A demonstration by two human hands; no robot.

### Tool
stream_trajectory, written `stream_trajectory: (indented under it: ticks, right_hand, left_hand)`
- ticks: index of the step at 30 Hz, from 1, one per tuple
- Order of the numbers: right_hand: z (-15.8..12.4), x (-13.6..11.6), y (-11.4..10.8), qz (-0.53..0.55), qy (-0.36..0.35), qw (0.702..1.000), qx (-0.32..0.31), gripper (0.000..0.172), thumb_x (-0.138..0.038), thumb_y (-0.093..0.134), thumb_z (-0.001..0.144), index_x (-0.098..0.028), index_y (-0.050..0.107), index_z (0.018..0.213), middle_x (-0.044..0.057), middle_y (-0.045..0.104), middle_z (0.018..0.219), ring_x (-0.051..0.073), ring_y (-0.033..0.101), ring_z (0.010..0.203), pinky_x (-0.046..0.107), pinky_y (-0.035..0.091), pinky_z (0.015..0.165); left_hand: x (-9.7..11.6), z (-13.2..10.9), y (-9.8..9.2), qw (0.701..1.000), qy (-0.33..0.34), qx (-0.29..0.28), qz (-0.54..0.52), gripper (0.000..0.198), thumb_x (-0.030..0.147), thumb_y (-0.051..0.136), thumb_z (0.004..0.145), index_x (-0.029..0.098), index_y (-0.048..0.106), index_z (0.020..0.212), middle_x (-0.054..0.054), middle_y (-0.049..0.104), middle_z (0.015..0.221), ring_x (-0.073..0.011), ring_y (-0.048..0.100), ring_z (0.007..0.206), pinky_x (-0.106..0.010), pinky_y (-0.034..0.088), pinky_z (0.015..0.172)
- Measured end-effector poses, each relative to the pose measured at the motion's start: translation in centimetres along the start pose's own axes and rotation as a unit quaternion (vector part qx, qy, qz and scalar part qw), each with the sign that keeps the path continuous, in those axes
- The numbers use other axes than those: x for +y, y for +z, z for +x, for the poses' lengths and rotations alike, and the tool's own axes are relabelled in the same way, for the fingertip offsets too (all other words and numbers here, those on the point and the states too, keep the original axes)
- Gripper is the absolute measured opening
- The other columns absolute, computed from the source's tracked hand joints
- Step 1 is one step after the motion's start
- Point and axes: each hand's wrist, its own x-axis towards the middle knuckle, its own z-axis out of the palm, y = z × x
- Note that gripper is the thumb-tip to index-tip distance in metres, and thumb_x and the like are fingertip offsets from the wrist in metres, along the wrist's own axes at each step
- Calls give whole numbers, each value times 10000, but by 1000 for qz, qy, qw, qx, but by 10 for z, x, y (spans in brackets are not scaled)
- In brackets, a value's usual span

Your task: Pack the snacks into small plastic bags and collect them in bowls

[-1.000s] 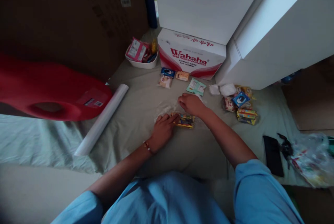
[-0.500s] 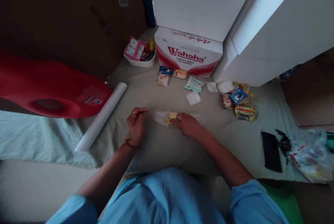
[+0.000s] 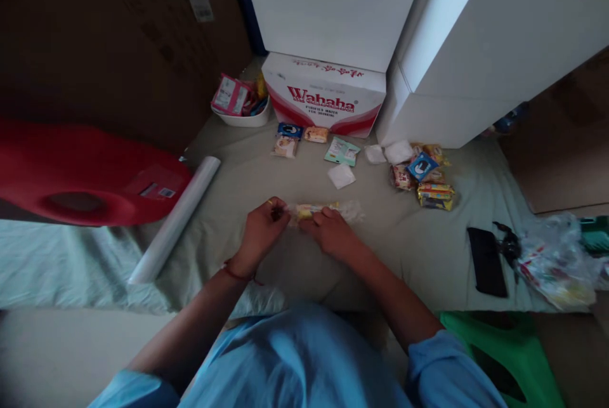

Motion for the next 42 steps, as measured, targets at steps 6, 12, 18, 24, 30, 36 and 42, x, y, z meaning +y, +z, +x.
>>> stream_trajectory:
  ticks: [6, 12, 18, 24, 30, 36, 42]
  right_hand:
    - [-20, 7, 12, 92, 4, 994, 60, 271, -207, 515, 982, -211, 756, 1108, 120, 673, 1069, 273, 527, 1048, 426, 432, 949]
    - [-50, 32, 19, 100, 306, 899, 295, 402, -371, 529, 983, -169, 639, 1313, 202, 572, 1334, 327, 484, 1246, 532, 425, 1066]
    - [-57, 52, 21, 124, 352, 886, 273, 231, -377, 557, 919, -182, 662, 983, 218, 578, 1352, 341, 500, 1291, 515, 435, 1068]
    - [-19, 47, -26, 210, 331, 905, 168, 161, -336, 529, 943, -208, 627, 950, 44, 700, 831, 199, 645, 769, 301, 470, 738]
    - [57, 10, -37, 85, 278, 956, 43, 202, -208, 487, 988, -179, 687, 975, 113, 719, 999, 208, 643, 879, 301, 440, 768]
    - [50, -22, -14, 24, 195, 979, 61, 315, -381, 476, 1051, -148, 665, 1147, 169, 627, 1165, 289, 574, 1074, 402, 459, 926]
    - [36, -43, 4, -3, 190, 979, 75, 631, -537, 552, 1000, -89, 501, 1440, 265, 504, 1413, 374, 483, 1187, 531, 431, 982]
  left_hand:
    - [28, -5, 45, 988, 139, -26, 60, 278, 181, 478, 930, 151, 714, 1075, -117, 675, 1059, -217, 659, 992, -377, 551, 955]
    - [21, -30, 70, 948, 210, -39, 236, 523, 137, 485, 938, 86, 500, 1458, -204, 536, 1450, -292, 529, 1291, -404, 537, 1005]
    - [15, -37, 78, 934, 208, -34, 289, 586, 120, 439, 963, 115, 415, 1548, -205, 521, 1501, -271, 532, 1277, -386, 528, 976]
    - [18, -37, 76, 920, 222, -37, 320, 514, 136, 445, 986, 112, 484, 1498, -183, 544, 1483, -285, 545, 1246, -401, 524, 933]
    - [16, -38, 74, 930, 228, -47, 284, 358, 141, 415, 1003, 115, 661, 1260, -181, 627, 1356, -295, 586, 1194, -460, 493, 998]
    - [-17, -57, 44, 958, 251, -63, 126, 279, 144, 514, 898, 152, 732, 1072, -150, 701, 1227, -287, 604, 1186, -479, 510, 1057]
    - [-53, -72, 10, 983, 169, 50, 45, 271, 168, 468, 927, 221, 732, 908, -71, 757, 956, -247, 660, 1012, -452, 559, 948]
